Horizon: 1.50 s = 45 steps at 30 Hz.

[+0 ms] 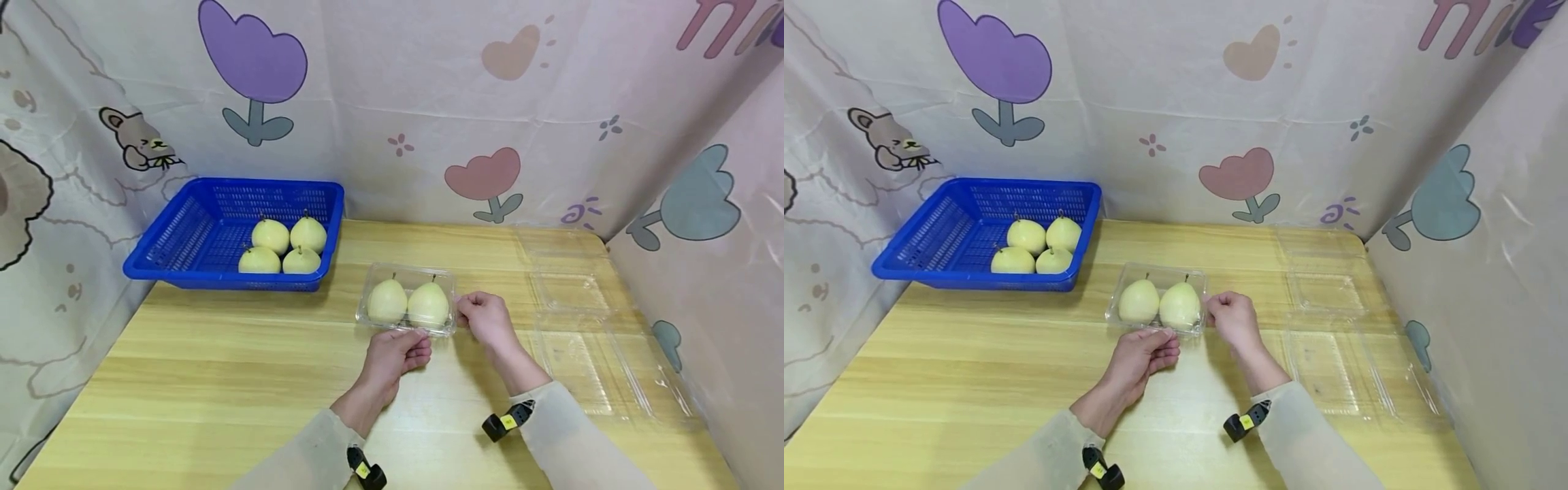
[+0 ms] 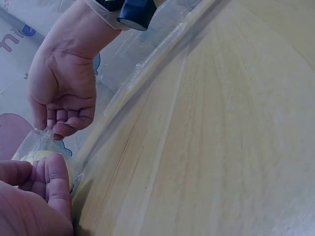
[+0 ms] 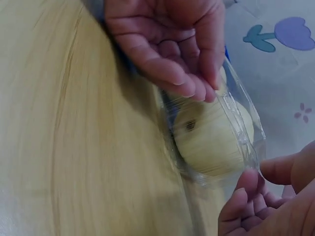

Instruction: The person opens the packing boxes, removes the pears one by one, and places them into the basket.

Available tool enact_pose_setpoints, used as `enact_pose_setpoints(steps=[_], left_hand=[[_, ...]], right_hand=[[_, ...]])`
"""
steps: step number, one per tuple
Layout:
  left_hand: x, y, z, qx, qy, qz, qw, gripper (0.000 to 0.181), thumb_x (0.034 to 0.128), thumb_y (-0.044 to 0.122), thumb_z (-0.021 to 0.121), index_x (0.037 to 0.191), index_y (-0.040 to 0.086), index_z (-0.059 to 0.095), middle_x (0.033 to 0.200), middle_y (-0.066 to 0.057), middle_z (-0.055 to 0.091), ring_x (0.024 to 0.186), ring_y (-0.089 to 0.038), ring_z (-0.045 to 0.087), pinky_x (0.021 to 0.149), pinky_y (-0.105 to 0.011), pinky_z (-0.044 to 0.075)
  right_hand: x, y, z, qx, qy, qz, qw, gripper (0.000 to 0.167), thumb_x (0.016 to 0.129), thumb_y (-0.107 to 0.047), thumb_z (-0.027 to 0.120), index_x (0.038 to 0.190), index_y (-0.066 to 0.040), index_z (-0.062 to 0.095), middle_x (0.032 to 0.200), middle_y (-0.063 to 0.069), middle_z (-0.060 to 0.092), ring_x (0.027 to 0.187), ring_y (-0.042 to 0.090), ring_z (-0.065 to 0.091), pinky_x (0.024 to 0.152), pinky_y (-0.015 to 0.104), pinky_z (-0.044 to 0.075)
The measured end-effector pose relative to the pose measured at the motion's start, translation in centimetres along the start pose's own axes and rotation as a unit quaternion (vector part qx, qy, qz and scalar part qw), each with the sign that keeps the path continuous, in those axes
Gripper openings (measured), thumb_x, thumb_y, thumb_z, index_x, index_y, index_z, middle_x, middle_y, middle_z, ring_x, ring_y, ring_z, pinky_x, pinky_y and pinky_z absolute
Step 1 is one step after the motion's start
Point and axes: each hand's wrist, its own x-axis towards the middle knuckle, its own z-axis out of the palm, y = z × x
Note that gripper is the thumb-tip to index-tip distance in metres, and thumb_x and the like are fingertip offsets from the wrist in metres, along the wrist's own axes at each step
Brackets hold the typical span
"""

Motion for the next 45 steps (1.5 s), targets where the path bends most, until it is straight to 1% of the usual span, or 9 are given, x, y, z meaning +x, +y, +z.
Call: enact_pose_setpoints(steps=[5,9,16,19,23,29,35,41,45], left_hand=[[-0.13,-0.01,0.0,0.005,0.003,0.008,1.0,0.028,0.101,0.01,0.068,0.112,-0.016,0.07,0.083,-0.005,0.075,0.073,-0.011,0.073,0.074,-0.026,0.065],[0.06,0.0,-0.08,0.001,-0.003,0.01,0.9999,0.028,0.1013,0.009,0.067,0.112,-0.017,0.07,0.083,-0.005,0.075,0.072,-0.011,0.073,0.074,-0.026,0.065],[0.58,0.04,-0.71,-0.001,-0.032,-0.024,0.9992,0.029,0.1053,0.013,0.064,0.118,-0.013,0.069,0.097,-0.012,0.077,0.081,-0.014,0.074,0.082,-0.029,0.065],[0.74,0.11,-0.81,-0.002,-0.038,-0.031,0.9988,0.029,0.1049,0.013,0.065,0.118,-0.012,0.07,0.098,-0.012,0.077,0.083,-0.014,0.075,0.083,-0.028,0.065],[0.54,0.06,-0.71,0.011,-0.042,-0.016,0.9989,0.028,0.1026,0.011,0.068,0.115,-0.014,0.071,0.092,-0.01,0.078,0.08,-0.012,0.075,0.08,-0.027,0.065],[0.3,-0.03,-0.35,0.024,-0.039,0.006,0.9989,0.028,0.1003,0.007,0.069,0.113,-0.017,0.071,0.089,-0.01,0.079,0.074,-0.01,0.074,0.075,-0.025,0.064],[0.35,-0.15,-0.07,0.028,-0.037,0.015,0.9988,0.029,0.099,0.006,0.069,0.112,-0.02,0.07,0.083,-0.007,0.077,0.072,-0.01,0.073,0.072,-0.024,0.064],[0.41,-0.3,-0.15,0.03,-0.03,0.019,0.9989,0.029,0.0998,0.006,0.068,0.111,-0.02,0.071,0.087,-0.012,0.078,0.072,-0.011,0.073,0.072,-0.025,0.064],[0.46,-0.24,-0.2,0.025,-0.022,0.019,0.9993,0.027,0.1004,0.007,0.068,0.112,-0.018,0.071,0.087,-0.011,0.078,0.072,-0.011,0.074,0.073,-0.025,0.065]], right_hand=[[0.21,0.2,-0.22,0.047,-0.057,0.059,0.9955,0.024,0.107,-0.02,0.061,0.093,-0.002,0.07,0.076,-0.002,0.061,0.069,0.011,0.055,0.06,0.024,0.046],[0.31,0.09,-0.33,0.063,-0.077,0.083,0.9915,0.026,0.107,-0.024,0.059,0.087,-0.008,0.067,0.076,-0.003,0.061,0.068,0.011,0.055,0.059,0.024,0.045],[0.37,0.3,-0.38,0.076,-0.091,0.081,0.9897,0.025,0.108,-0.022,0.057,0.09,-0.008,0.065,0.076,-0.004,0.058,0.066,0.01,0.054,0.058,0.024,0.045],[0.42,0.39,-0.5,0.079,-0.098,0.078,0.989,0.024,0.109,-0.021,0.056,0.091,-0.007,0.064,0.076,-0.003,0.058,0.066,0.01,0.053,0.057,0.024,0.045],[0.51,0.42,-0.55,0.071,-0.109,0.082,0.9882,0.025,0.109,-0.019,0.053,0.088,-0.008,0.061,0.075,-0.003,0.055,0.066,0.01,0.05,0.057,0.022,0.043],[0.5,0.17,-0.58,0.059,-0.124,0.079,0.9873,0.027,0.11,-0.018,0.048,0.086,-0.009,0.057,0.075,-0.003,0.051,0.067,0.01,0.045,0.056,0.021,0.04],[0.28,-0.05,-0.68,0.056,-0.129,0.082,0.9867,0.029,0.111,-0.02,0.046,0.086,-0.01,0.056,0.076,-0.003,0.05,0.067,0.01,0.045,0.056,0.021,0.04],[0.27,0.05,-0.93,0.076,-0.121,0.079,0.9866,0.024,0.11,-0.017,0.052,0.089,-0.008,0.061,0.075,-0.004,0.056,0.065,0.008,0.048,0.055,0.019,0.042],[0.42,0.09,-0.93,0.083,-0.122,0.077,0.986,0.021,0.109,-0.016,0.054,0.091,-0.008,0.063,0.075,-0.005,0.058,0.064,0.006,0.048,0.054,0.018,0.042]])
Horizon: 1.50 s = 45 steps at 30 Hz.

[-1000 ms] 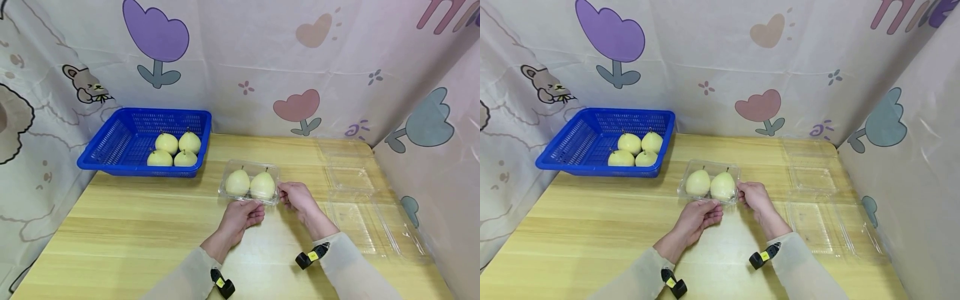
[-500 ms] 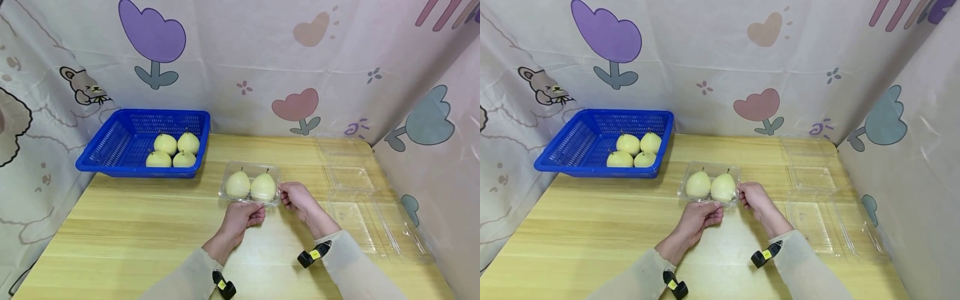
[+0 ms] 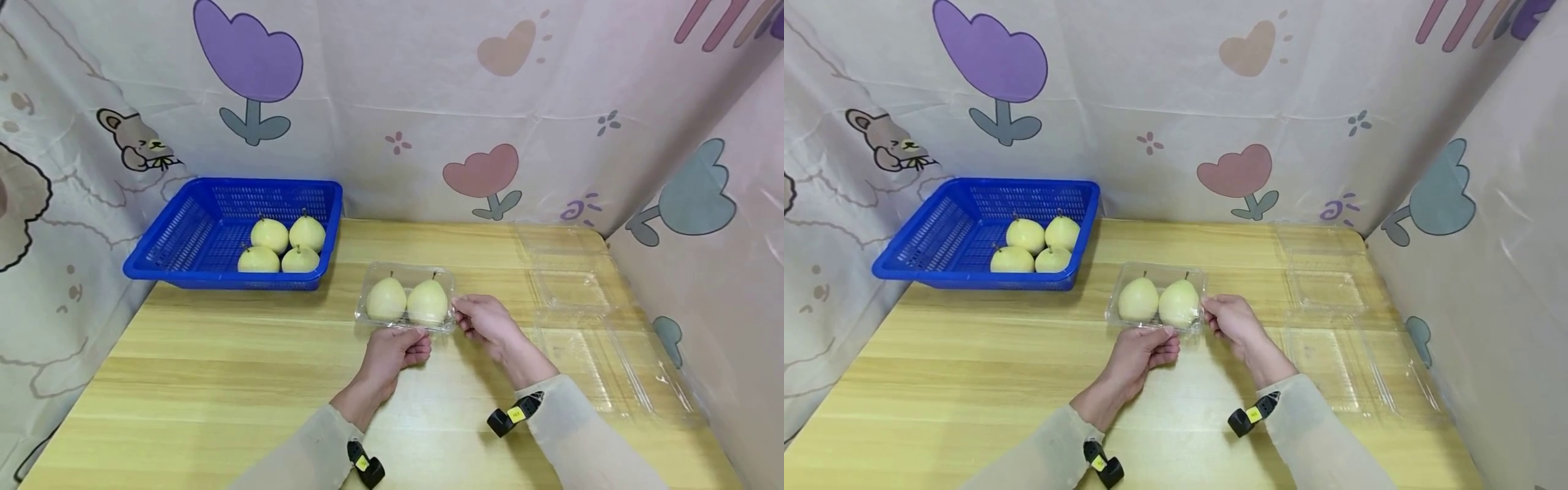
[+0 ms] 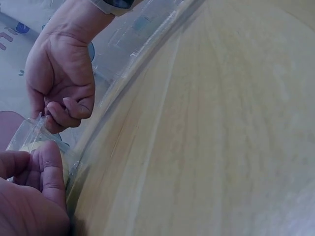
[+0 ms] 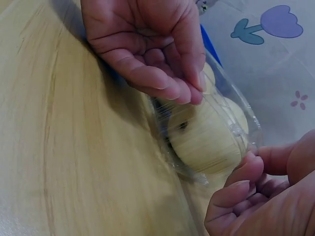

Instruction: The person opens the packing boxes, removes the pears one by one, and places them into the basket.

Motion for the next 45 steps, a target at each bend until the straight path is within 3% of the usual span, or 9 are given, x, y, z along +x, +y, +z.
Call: enact_pose_setpoints(steps=[11,19,31,39,45], left_hand=[[0.0,0.0,0.4,-0.001,0.011,-0.001,0.9999,0.026,0.0981,0.004,0.07,0.108,-0.019,0.071,0.083,-0.011,0.077,0.068,-0.011,0.072,0.07,-0.026,0.065],[-0.2,0.0,0.6,0.012,0.012,0.006,0.9998,0.025,0.0989,0.004,0.069,0.108,-0.02,0.071,0.081,-0.01,0.076,0.067,-0.01,0.072,0.07,-0.025,0.065],[-0.4,0.0,0.6,0.031,0.019,0.007,0.9993,0.024,0.0994,0.005,0.069,0.105,-0.017,0.073,0.086,-0.017,0.077,0.068,-0.011,0.072,0.071,-0.027,0.065],[-0.2,-0.1,0.5,0.026,0.014,0.002,0.9996,0.025,0.0992,0.006,0.069,0.107,-0.018,0.072,0.089,-0.018,0.078,0.069,-0.011,0.072,0.071,-0.026,0.065],[0.2,-0.1,-0.1,0.003,-0.007,-0.006,1.0,0.029,0.1016,0.008,0.068,0.114,-0.019,0.07,0.082,-0.004,0.076,0.071,-0.009,0.072,0.071,-0.023,0.063]], right_hand=[[0.4,-0.2,0.3,-0.04,-0.007,-0.003,0.9992,0.028,0.108,-0.015,0.05,0.081,-0.01,0.058,0.072,-0.004,0.052,0.062,0.008,0.044,0.052,0.019,0.039],[0.2,-0.5,0.3,-0.063,-0.003,-0.003,0.998,0.026,0.108,-0.014,0.049,0.084,-0.008,0.058,0.072,-0.003,0.052,0.062,0.008,0.045,0.053,0.019,0.04],[0.2,-0.6,0.3,-0.091,-0.005,-0.008,0.9958,0.029,0.104,-0.013,0.047,0.076,-0.011,0.055,0.071,-0.002,0.051,0.061,0.01,0.043,0.051,0.02,0.037],[0.1,-0.4,-0.1,-0.056,-0.007,-0.004,0.9984,0.024,0.108,-0.015,0.05,0.09,-0.006,0.062,0.075,-0.002,0.055,0.066,0.01,0.048,0.055,0.02,0.042],[0.1,-0.4,-0.7,-0.039,-0.01,-0.004,0.9992,0.024,0.11,-0.021,0.057,0.093,-0.008,0.067,0.079,-0.003,0.061,0.07,0.01,0.053,0.057,0.022,0.042]])
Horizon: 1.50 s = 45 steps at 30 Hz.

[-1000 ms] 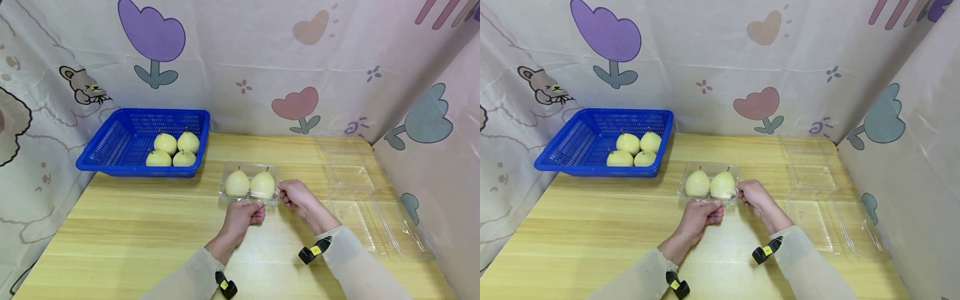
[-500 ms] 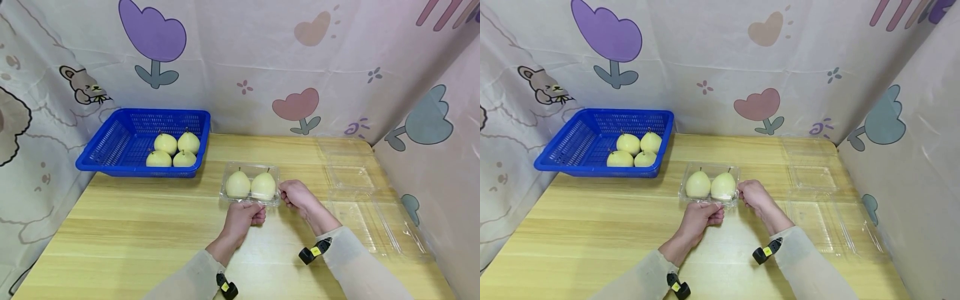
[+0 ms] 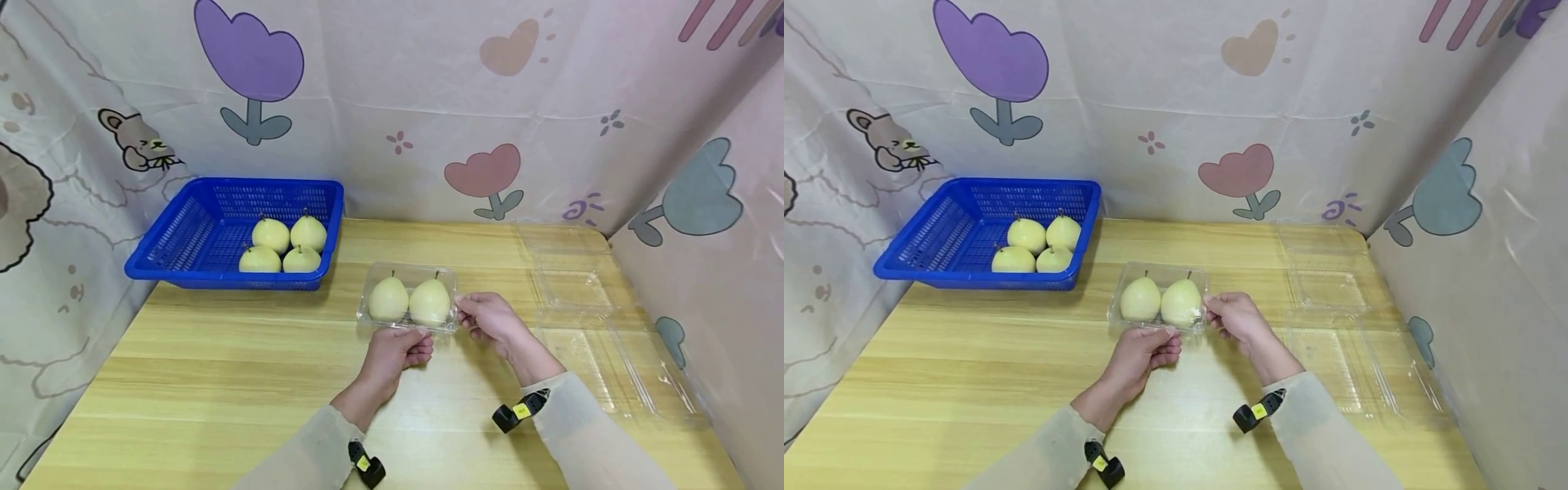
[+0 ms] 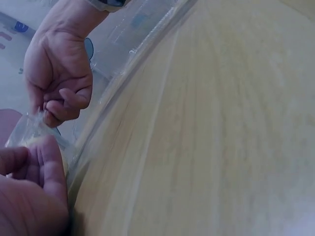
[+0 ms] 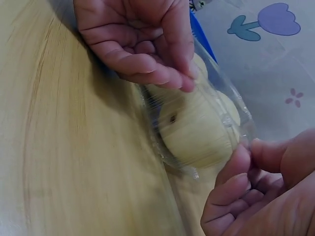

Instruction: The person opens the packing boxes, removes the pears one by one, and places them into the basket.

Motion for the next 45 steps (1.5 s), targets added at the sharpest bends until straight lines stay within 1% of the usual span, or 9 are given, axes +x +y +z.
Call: enact_pose_setpoints(steps=[4,7,11,16,21,28,34,41,45], left_hand=[[0.1,0.0,-0.2,-0.022,-0.016,-0.018,0.9995,0.032,0.1042,0.011,0.066,0.12,-0.016,0.069,0.088,-0.005,0.077,0.075,-0.01,0.073,0.074,-0.024,0.064],[0.1,0.0,-0.2,-0.034,-0.017,-0.032,0.9988,0.032,0.105,0.013,0.065,0.121,-0.015,0.069,0.091,-0.007,0.077,0.077,-0.011,0.074,0.076,-0.025,0.064],[0.2,0.2,-0.2,-0.033,-0.013,-0.039,0.9986,0.032,0.1054,0.013,0.064,0.121,-0.015,0.067,0.09,-0.005,0.077,0.078,-0.011,0.074,0.077,-0.025,0.064],[0.0,0.5,-0.3,-0.017,-0.019,-0.034,0.9991,0.031,0.1054,0.014,0.064,0.119,-0.014,0.069,0.09,-0.005,0.077,0.078,-0.012,0.074,0.078,-0.026,0.065],[-0.1,0.6,-0.3,-0.004,-0.019,-0.021,0.9996,0.03,0.1046,0.012,0.064,0.116,-0.015,0.07,0.088,-0.006,0.077,0.076,-0.012,0.074,0.076,-0.025,0.064],[-0.2,0.4,0.4,0.009,-0.002,-0.007,0.9999,0.026,0.1021,0.005,0.064,0.113,-0.018,0.071,0.083,-0.006,0.077,0.07,-0.009,0.073,0.07,-0.023,0.064],[-0.2,0.1,0.6,0.014,0.001,0.004,0.9999,0.025,0.1013,0.001,0.063,0.113,-0.02,0.07,0.085,-0.009,0.077,0.069,-0.009,0.072,0.07,-0.024,0.064],[-0.1,-0.1,0.7,0.018,0.01,0.005,0.9998,0.023,0.1,0.0,0.063,0.111,-0.019,0.07,0.081,-0.008,0.076,0.067,-0.009,0.071,0.069,-0.024,0.064],[0.0,-0.1,0.7,0.022,0.012,0.004,0.9997,0.023,0.1003,0.0,0.063,0.111,-0.019,0.071,0.083,-0.011,0.077,0.067,-0.009,0.071,0.068,-0.024,0.064]], right_hand=[[0.2,-0.1,-0.1,0.008,-0.002,0.004,1.0,0.025,0.109,-0.021,0.058,0.088,-0.011,0.067,0.077,-0.004,0.062,0.068,0.009,0.053,0.056,0.022,0.042],[0.3,-0.1,0.0,0.013,-0.002,0.01,0.9999,0.026,0.109,-0.02,0.058,0.086,-0.012,0.067,0.075,-0.005,0.062,0.066,0.009,0.052,0.055,0.021,0.041],[0.3,-0.3,-0.2,0.0,-0.006,0.01,0.9999,0.022,0.107,-0.02,0.061,0.088,-0.012,0.069,0.075,-0.005,0.064,0.065,0.008,0.055,0.055,0.021,0.042],[0.2,-0.7,-0.5,-0.032,-0.02,-0.001,0.9993,0.022,0.106,-0.019,0.061,0.087,-0.01,0.069,0.072,-0.005,0.066,0.063,0.007,0.058,0.056,0.021,0.045],[0.1,-0.9,-0.6,-0.028,-0.04,0.005,0.9988,0.024,0.106,-0.016,0.06,0.085,-0.01,0.068,0.07,-0.004,0.067,0.061,0.006,0.057,0.056,0.02,0.047],[0.2,-0.6,-0.5,-0.013,-0.027,0.006,0.9995,0.024,0.105,-0.014,0.059,0.083,-0.01,0.067,0.069,-0.005,0.063,0.06,0.006,0.055,0.055,0.02,0.044],[0.2,-0.4,-0.4,-0.003,-0.026,0.017,0.9995,0.022,0.106,-0.014,0.056,0.088,-0.008,0.066,0.071,-0.004,0.061,0.063,0.007,0.053,0.055,0.02,0.044],[0.2,-0.5,-0.2,-0.001,-0.028,0.021,0.9994,0.023,0.106,-0.014,0.055,0.086,-0.008,0.065,0.072,-0.003,0.059,0.063,0.008,0.051,0.055,0.02,0.044],[0.3,-0.4,-0.2,-0.006,-0.027,0.02,0.9994,0.025,0.106,-0.014,0.054,0.084,-0.008,0.065,0.071,-0.003,0.059,0.062,0.008,0.051,0.054,0.02,0.044]])
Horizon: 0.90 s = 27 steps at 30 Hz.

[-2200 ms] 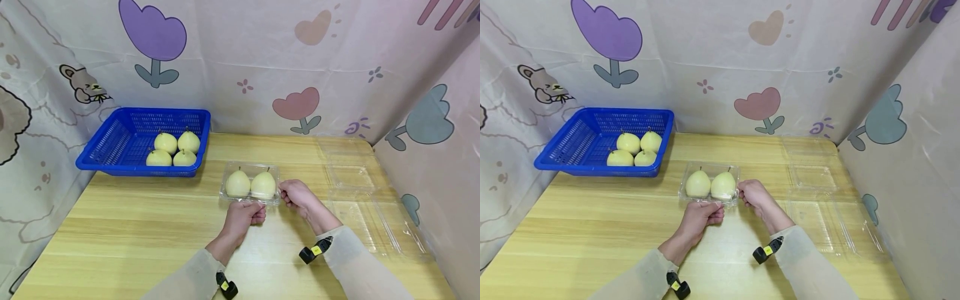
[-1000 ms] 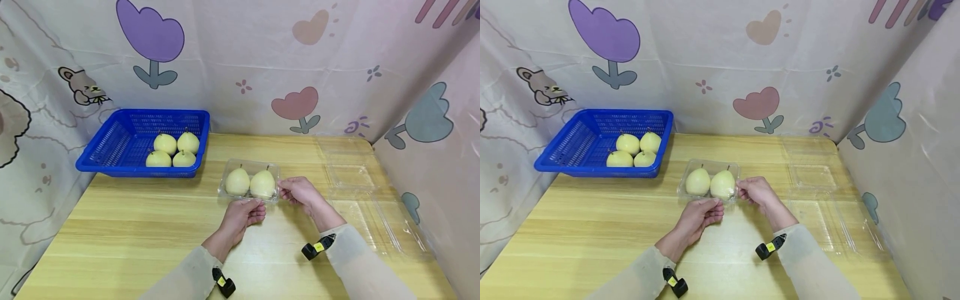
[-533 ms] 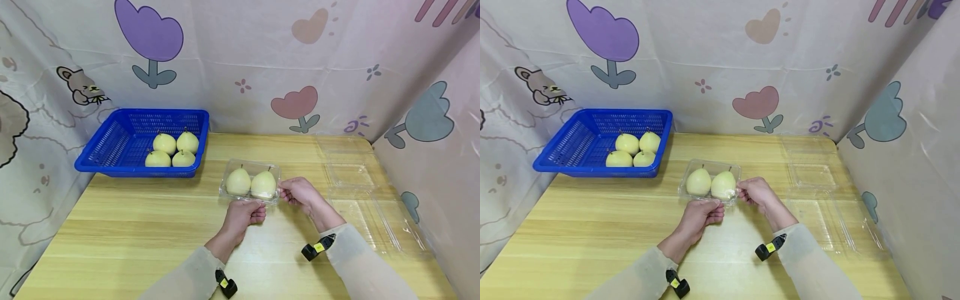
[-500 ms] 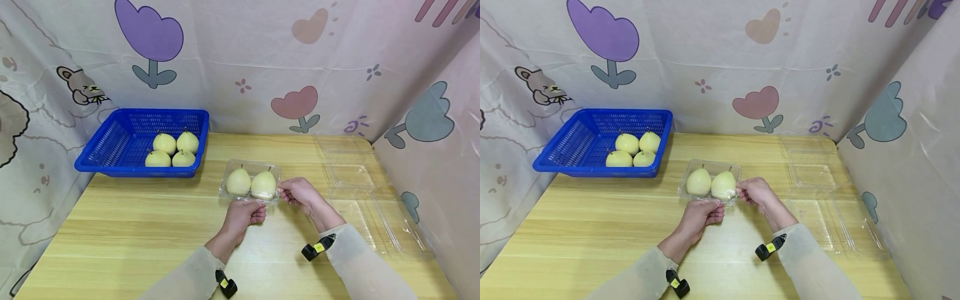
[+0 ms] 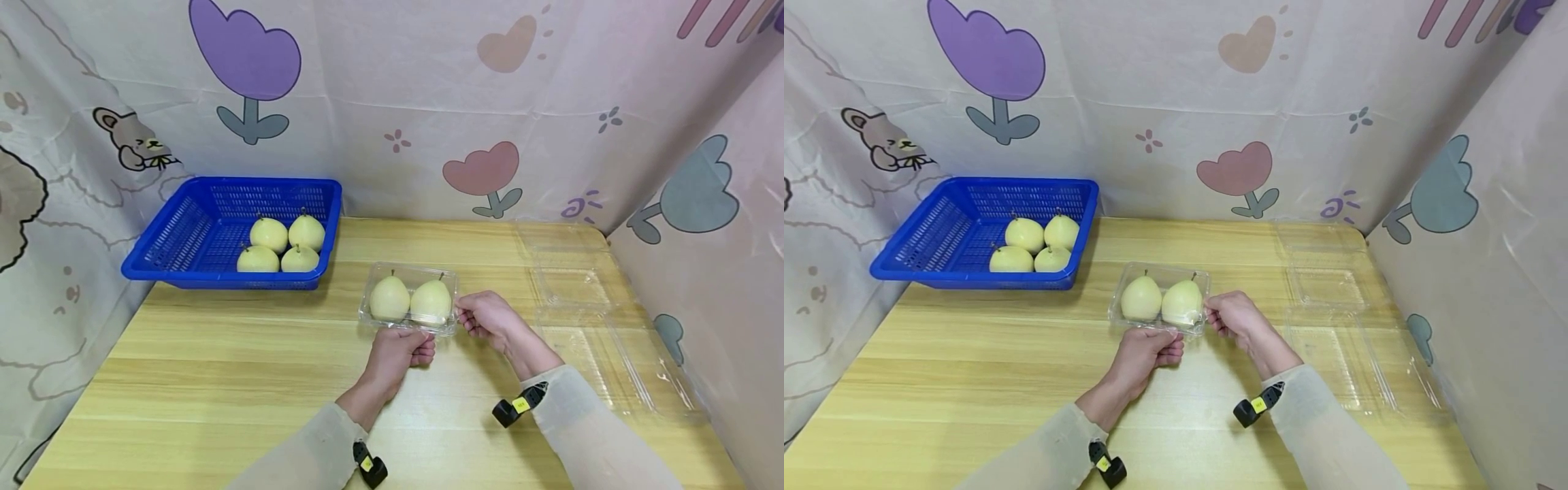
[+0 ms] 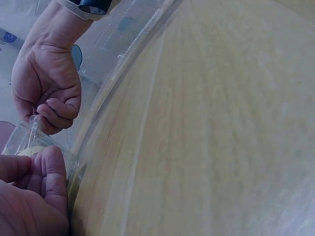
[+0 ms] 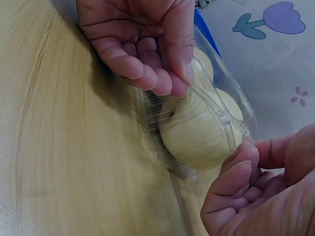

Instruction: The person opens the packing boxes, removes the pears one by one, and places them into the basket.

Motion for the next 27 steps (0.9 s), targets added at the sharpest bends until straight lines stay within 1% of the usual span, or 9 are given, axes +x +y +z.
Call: enact_pose_setpoints(steps=[4,11,18,25,27], left_hand=[[-0.07,0.07,0.05,0.006,0.0,0.001,1.0,0.023,0.1009,0.0,0.063,0.111,-0.019,0.071,0.087,-0.015,0.077,0.068,-0.01,0.072,0.069,-0.024,0.064],[-0.24,0.18,-0.07,0.011,-0.003,-0.002,0.9999,0.024,0.1012,0.002,0.064,0.111,-0.018,0.071,0.083,-0.01,0.077,0.069,-0.01,0.072,0.07,-0.024,0.064],[-0.27,0.12,-0.32,0.013,-0.006,-0.005,0.9999,0.024,0.1015,0.003,0.064,0.111,-0.018,0.072,0.085,-0.012,0.077,0.069,-0.01,0.072,0.07,-0.025,0.064],[-0.32,0.09,0.01,0.022,0.008,0.005,0.9997,0.022,0.1007,0.002,0.065,0.109,-0.016,0.073,0.09,-0.02,0.078,0.069,-0.011,0.072,0.069,-0.025,0.064],[-0.34,0.1,0.11,0.023,0.008,0.008,0.9997,0.022,0.1007,0.003,0.066,0.109,-0.016,0.073,0.091,-0.021,0.077,0.069,-0.011,0.072,0.069,-0.025,0.064]], right_hand=[[-0.09,-0.06,0.01,-0.002,0.002,-0.001,1.0,0.026,0.106,-0.013,0.053,0.083,-0.009,0.065,0.071,-0.003,0.058,0.062,0.008,0.051,0.055,0.02,0.044],[-0.19,0.02,0.03,-0.007,0.003,-0.006,0.9999,0.026,0.106,-0.013,0.054,0.083,-0.008,0.065,0.071,-0.003,0.059,0.062,0.008,0.052,0.055,0.02,0.044],[-0.07,0.3,0.01,-0.003,-0.002,-0.007,1.0,0.029,0.106,-0.014,0.053,0.08,-0.009,0.064,0.071,-0.003,0.06,0.063,0.009,0.053,0.056,0.021,0.044],[0.02,0.13,-0.03,-0.001,-0.008,-0.004,1.0,0.024,0.107,-0.012,0.052,0.087,-0.006,0.064,0.071,-0.004,0.059,0.062,0.007,0.051,0.054,0.019,0.044],[0.02,0.01,-0.09,0.001,-0.007,-0.001,1.0,0.024,0.106,-0.012,0.051,0.087,-0.006,0.063,0.071,-0.003,0.059,0.062,0.007,0.051,0.054,0.019,0.043]])
